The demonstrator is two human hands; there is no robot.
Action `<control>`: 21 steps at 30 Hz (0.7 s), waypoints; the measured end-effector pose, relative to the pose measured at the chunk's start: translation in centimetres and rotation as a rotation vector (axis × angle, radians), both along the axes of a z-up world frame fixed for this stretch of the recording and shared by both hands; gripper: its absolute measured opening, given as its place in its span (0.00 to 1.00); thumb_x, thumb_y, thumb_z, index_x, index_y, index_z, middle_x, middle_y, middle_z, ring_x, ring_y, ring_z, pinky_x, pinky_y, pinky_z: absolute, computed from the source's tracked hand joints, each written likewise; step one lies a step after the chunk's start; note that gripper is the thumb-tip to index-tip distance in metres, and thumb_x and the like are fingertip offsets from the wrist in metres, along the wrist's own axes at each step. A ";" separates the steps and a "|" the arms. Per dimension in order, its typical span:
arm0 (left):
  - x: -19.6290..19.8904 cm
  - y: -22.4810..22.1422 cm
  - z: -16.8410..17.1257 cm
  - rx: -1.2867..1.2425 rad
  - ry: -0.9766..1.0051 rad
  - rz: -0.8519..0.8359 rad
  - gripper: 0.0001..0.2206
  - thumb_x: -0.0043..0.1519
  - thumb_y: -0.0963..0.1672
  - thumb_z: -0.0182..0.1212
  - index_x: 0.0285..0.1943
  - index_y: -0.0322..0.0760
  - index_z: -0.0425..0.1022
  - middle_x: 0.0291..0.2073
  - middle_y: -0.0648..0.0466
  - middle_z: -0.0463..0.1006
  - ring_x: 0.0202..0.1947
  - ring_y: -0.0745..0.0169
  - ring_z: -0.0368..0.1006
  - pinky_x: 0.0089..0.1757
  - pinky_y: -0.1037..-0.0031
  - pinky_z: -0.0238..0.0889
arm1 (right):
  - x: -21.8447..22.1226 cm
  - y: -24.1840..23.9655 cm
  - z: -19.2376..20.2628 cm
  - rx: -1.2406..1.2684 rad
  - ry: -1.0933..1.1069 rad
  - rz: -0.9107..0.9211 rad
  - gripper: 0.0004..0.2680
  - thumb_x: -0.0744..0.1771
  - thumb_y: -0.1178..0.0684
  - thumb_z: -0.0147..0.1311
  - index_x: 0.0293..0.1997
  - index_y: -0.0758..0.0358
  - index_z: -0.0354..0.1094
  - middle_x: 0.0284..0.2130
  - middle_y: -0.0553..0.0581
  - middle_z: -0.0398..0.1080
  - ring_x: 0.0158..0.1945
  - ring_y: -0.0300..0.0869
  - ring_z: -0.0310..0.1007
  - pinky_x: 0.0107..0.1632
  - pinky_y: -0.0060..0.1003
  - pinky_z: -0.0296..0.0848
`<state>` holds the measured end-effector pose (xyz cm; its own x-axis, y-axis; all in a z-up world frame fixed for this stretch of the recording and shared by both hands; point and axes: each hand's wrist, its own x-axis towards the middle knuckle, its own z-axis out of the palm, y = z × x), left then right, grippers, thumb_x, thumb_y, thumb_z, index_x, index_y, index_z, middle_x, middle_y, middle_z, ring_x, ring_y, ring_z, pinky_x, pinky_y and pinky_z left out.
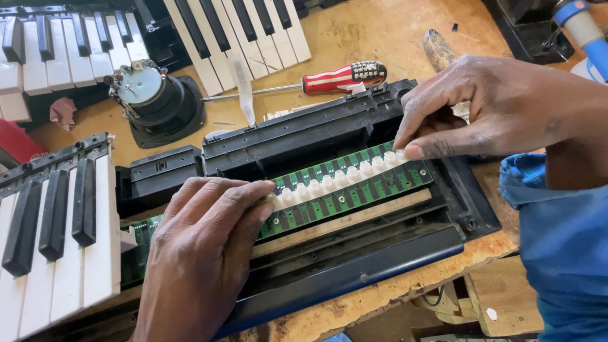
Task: Disassembling an electronic keyboard to clean and adjust the key mechanism and contact strips.
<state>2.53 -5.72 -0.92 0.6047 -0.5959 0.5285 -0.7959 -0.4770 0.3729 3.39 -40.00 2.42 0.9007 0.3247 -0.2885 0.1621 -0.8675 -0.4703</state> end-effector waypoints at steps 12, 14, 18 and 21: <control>0.0 -0.5 0.1 -0.002 0.026 -0.004 0.08 0.66 0.42 0.59 0.48 0.31 0.79 0.39 0.50 0.82 0.38 0.51 0.72 0.43 0.63 0.65 | 0.3 -1.8 -1.0 -0.005 0.074 0.004 0.11 0.63 0.42 0.59 0.46 0.37 0.86 0.32 0.41 0.82 0.32 0.37 0.82 0.45 0.36 0.94; 0.0 -0.5 0.1 0.012 0.038 0.007 0.09 0.67 0.43 0.58 0.49 0.31 0.79 0.39 0.50 0.82 0.38 0.51 0.72 0.43 0.63 0.65 | 0.2 -2.0 -1.2 0.006 0.094 -0.018 0.11 0.63 0.43 0.60 0.46 0.36 0.86 0.34 0.40 0.84 0.35 0.38 0.85 0.50 0.36 0.96; 0.0 -0.6 0.1 0.015 0.040 0.017 0.09 0.67 0.43 0.58 0.49 0.32 0.79 0.39 0.51 0.82 0.38 0.51 0.71 0.43 0.63 0.65 | 0.0 -1.2 -0.5 -0.007 0.091 -0.037 0.10 0.63 0.44 0.61 0.45 0.39 0.88 0.30 0.42 0.84 0.32 0.37 0.84 0.42 0.35 0.95; 0.0 -0.6 0.2 0.001 0.044 0.036 0.08 0.66 0.42 0.59 0.48 0.32 0.79 0.40 0.51 0.82 0.38 0.51 0.72 0.42 0.63 0.66 | 0.1 -1.0 -0.4 -0.051 0.079 -0.048 0.10 0.62 0.44 0.62 0.43 0.38 0.88 0.31 0.40 0.85 0.33 0.35 0.86 0.43 0.32 0.95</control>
